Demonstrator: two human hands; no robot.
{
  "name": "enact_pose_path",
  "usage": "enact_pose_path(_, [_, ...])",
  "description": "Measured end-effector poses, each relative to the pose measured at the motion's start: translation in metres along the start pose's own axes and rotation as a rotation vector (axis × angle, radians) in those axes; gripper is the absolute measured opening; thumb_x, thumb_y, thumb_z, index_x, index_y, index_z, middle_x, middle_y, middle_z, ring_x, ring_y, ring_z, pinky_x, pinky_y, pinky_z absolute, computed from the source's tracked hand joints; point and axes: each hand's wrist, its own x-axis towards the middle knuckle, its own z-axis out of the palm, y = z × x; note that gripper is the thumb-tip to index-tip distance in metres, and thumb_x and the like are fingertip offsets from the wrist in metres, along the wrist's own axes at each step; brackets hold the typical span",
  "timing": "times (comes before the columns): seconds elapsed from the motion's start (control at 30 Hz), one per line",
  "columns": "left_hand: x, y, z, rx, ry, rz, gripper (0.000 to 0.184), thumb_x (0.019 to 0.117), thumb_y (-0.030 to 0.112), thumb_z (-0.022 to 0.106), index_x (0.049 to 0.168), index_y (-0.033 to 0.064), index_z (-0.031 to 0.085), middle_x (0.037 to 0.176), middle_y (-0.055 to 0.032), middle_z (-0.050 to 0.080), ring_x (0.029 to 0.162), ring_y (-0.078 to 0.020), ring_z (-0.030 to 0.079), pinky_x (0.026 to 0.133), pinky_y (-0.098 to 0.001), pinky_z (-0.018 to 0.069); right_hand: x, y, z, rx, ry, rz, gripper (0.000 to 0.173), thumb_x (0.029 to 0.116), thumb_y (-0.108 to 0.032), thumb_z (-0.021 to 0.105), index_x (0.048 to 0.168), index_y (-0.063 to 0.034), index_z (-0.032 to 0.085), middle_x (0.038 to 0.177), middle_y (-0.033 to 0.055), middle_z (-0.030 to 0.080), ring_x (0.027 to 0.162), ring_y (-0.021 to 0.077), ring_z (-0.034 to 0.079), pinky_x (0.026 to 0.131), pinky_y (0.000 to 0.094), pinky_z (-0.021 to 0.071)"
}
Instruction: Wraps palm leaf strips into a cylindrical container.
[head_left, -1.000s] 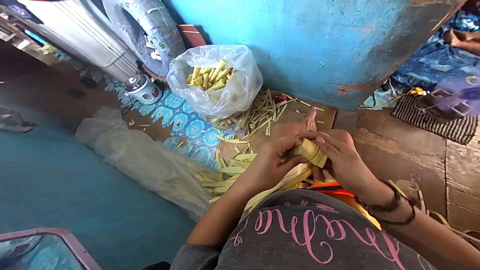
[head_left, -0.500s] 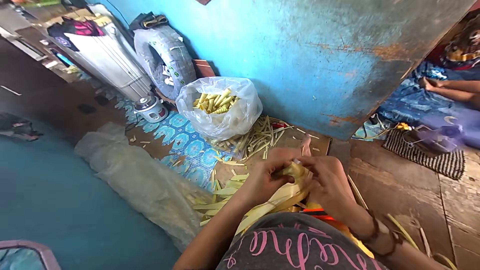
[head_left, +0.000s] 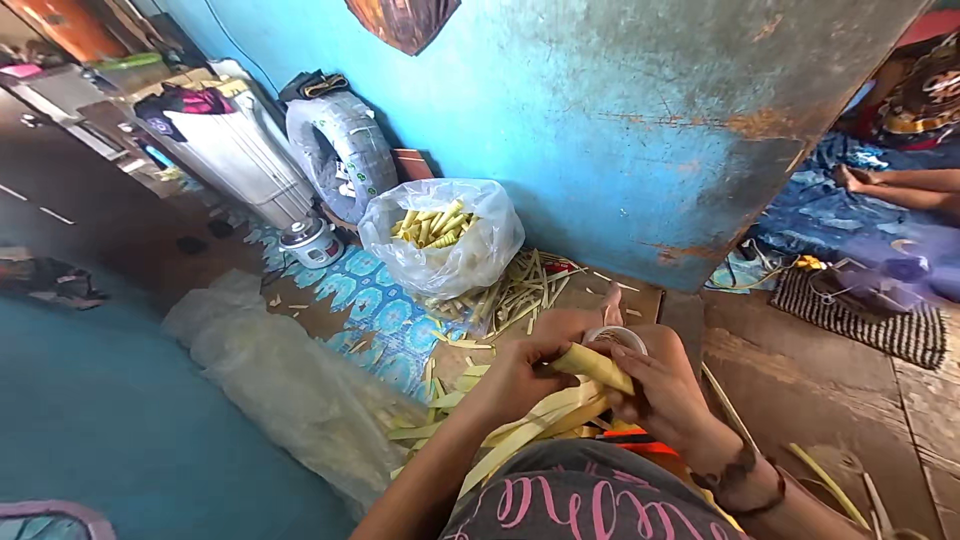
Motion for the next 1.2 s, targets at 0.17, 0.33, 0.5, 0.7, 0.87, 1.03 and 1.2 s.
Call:
enact_pose_path(0.17, [0.005,-0.002,-0.001,0.008,0.03,0.037,0.015,0.0911,0.01,0.075,0.103,0.0025,0.071,0.091,0.0019,0.072,0.083,0.0002,0.066,0.079,-0.0198,0.056,0.0,0.022,-0.011,-0.671,0.053,-0.567,0.043,0.1039,-0.03,0.057,0.133,0.0012,0.06,0.117,0.0073,0.068,0.101,0.0058,0.066,0.087,0.0228,0.0575])
enact_pose_path(0.33, [0.005,0.0,-0.002,0.015,-0.001,0.011,0.013,0.0904,0.009,0.075,0.101,0.0026,0.07,0.091,0.0021,0.071,0.084,0.0009,0.065,0.081,-0.0192,0.0552,-0.004,0.003,-0.002,-0.042,0.037,-0.013,0.036,0.1109,-0.021,0.033,0.128,-0.0057,0.061,0.082,0.0001,0.071,0.06,0.0057,0.065,0.054,0.0208,0.0567])
enact_pose_path(0.5, [0.005,-0.002,-0.007,-0.01,0.013,-0.028,0.021,0.0903,0.01,0.076,0.109,0.0029,0.07,0.096,0.0014,0.072,0.087,-0.0011,0.068,0.084,-0.0214,0.0569,-0.002,0.024,-0.009,-0.687,0.074,-0.568,0.039,0.1029,-0.023,0.058,0.133,0.0008,0.061,0.117,0.0062,0.07,0.102,0.0039,0.066,0.09,0.0213,0.056])
enact_pose_path(0.7, [0.004,-0.004,-0.008,0.043,0.058,-0.041,0.013,0.0926,0.01,0.073,0.104,0.0032,0.07,0.093,0.0021,0.071,0.086,0.0013,0.065,0.083,-0.019,0.0545,-0.007,0.02,-0.007,-0.439,0.063,-0.347,0.036,0.1056,-0.022,0.052,0.134,0.0,0.059,0.111,0.0011,0.07,0.091,0.0029,0.068,0.079,0.0212,0.0599])
enact_pose_path(0.87, [0.003,-0.002,-0.014,0.022,0.021,-0.049,0.02,0.0908,0.009,0.075,0.11,0.0033,0.07,0.096,0.0019,0.072,0.088,0.0004,0.067,0.085,-0.0196,0.0555,-0.013,0.013,-0.004,-0.113,0.069,-0.072,0.033,0.1097,-0.015,0.036,0.128,-0.0039,0.061,0.089,-0.0015,0.073,0.069,0.003,0.068,0.064,0.0193,0.0585])
enact_pose_path(1.03, [0.005,-0.008,-0.016,0.009,0.047,-0.045,0.018,0.0913,0.01,0.075,0.108,0.0036,0.069,0.093,0.0016,0.072,0.085,-0.0011,0.067,0.082,-0.0211,0.0565,-0.012,0.029,-0.013,-0.547,0.084,-0.429,0.045,0.1043,-0.031,0.057,0.136,0.0008,0.059,0.121,0.0052,0.068,0.104,0.0061,0.067,0.09,0.0252,0.0581])
enact_pose_path(1.2, [0.003,-0.005,-0.02,-0.048,0.018,-0.047,0.018,0.089,0.007,0.076,0.105,0.004,0.069,0.093,0.004,0.071,0.086,0.0006,0.067,0.083,-0.0192,0.0562,-0.012,0.011,-0.004,0.041,0.086,0.073,0.037,0.111,-0.019,0.03,0.126,-0.0071,0.062,0.077,-0.0012,0.07,0.057,0.0037,0.063,0.053,0.0184,0.0546])
